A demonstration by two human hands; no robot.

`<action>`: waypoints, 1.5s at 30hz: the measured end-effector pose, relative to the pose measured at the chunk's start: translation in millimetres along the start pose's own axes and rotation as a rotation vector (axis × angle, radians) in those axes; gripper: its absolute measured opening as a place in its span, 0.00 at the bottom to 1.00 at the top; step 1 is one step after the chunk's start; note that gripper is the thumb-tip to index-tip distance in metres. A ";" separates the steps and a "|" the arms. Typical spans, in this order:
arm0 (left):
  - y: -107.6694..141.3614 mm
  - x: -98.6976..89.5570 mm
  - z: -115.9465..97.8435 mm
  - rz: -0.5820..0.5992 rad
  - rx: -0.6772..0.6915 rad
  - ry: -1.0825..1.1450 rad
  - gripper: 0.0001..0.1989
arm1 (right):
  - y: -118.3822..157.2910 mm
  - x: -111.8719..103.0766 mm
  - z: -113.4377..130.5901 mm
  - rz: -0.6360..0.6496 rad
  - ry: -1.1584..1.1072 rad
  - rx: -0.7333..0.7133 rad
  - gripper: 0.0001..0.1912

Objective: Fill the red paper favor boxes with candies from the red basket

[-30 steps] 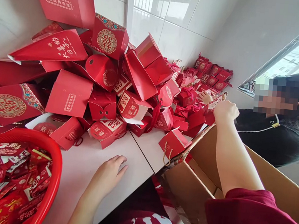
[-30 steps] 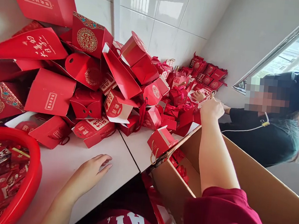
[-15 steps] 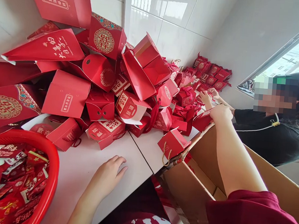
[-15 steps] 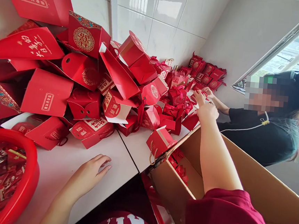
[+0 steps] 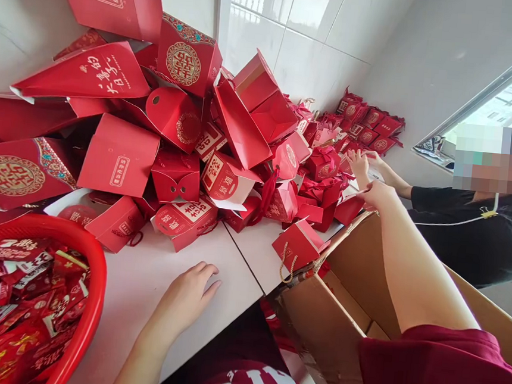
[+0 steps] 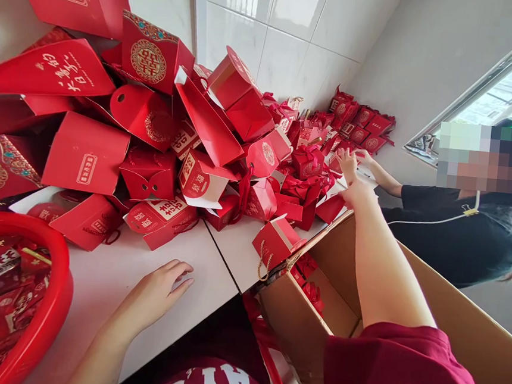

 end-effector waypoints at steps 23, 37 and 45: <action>-1.3 1.4 -1.1 -0.016 0.008 -0.018 0.11 | 44.1 -26.1 26.2 0.369 0.334 -0.145 0.24; 22.5 -21.7 -10.3 -0.141 0.038 0.161 0.11 | 189.5 -50.0 154.5 0.731 0.269 -1.014 0.09; 64.0 -62.4 -11.1 -0.720 -0.092 0.398 0.15 | 229.9 -72.0 292.5 0.673 -0.049 -1.494 0.12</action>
Point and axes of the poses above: each hand's wrist, its own y-axis away from the middle knuckle, its own x-axis out of the palm, z = x × y, the point moved 1 cm from there along -y, towards the middle knuckle, and after that the axes turned 4 degrees about -x, right-handed, at the moved point
